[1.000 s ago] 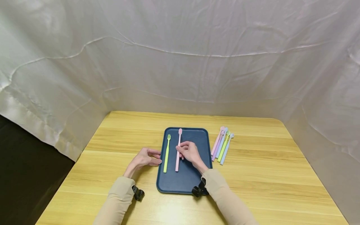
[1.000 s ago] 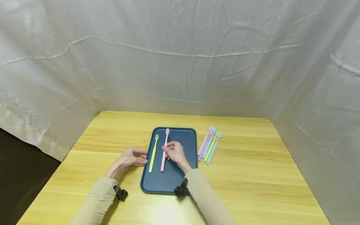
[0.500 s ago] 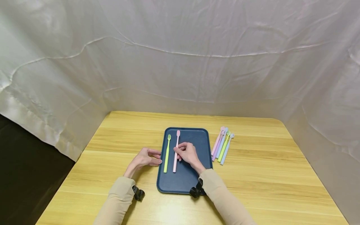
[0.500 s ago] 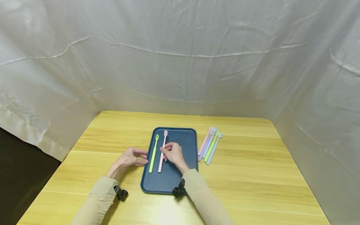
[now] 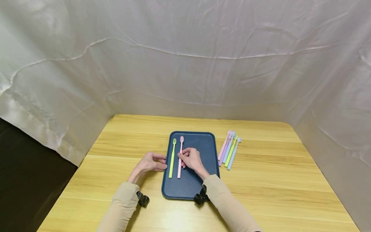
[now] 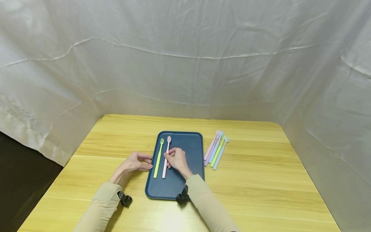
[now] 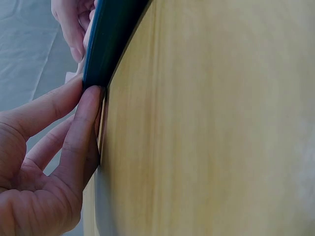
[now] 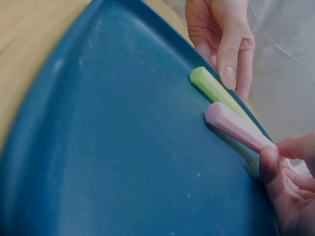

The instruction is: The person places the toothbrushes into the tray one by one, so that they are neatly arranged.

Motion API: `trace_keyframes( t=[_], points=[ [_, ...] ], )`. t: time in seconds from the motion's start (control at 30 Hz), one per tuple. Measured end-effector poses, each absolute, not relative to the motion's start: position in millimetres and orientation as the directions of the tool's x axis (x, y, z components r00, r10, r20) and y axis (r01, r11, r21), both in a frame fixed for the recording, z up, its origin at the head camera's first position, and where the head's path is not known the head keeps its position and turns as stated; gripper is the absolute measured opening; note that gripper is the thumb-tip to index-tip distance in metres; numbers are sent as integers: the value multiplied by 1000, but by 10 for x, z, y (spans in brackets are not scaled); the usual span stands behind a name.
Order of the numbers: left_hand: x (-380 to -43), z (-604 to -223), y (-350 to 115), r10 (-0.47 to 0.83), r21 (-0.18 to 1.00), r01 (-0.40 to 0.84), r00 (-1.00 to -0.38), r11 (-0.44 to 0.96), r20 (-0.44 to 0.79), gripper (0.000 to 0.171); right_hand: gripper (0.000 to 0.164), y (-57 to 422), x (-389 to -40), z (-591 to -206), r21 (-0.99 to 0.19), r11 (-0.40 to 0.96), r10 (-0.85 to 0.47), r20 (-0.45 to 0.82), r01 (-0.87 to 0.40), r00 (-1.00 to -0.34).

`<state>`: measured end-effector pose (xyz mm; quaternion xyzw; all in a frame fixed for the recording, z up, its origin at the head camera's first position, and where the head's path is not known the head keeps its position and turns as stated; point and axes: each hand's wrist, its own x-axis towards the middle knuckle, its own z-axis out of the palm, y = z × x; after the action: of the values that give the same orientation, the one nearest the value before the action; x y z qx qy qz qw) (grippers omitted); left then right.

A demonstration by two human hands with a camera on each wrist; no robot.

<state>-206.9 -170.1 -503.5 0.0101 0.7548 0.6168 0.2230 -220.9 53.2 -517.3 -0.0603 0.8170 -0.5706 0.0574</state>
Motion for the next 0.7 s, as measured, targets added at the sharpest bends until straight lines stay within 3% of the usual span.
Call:
trace_keyframes(
  t=[0.7],
  points=[
    [-2069, -5035, -1711, 293, 937, -261, -900, 232, -323, 53, 14, 453, -2214, -5173, -904, 428, -105, -22, -25, -994]
  ],
)
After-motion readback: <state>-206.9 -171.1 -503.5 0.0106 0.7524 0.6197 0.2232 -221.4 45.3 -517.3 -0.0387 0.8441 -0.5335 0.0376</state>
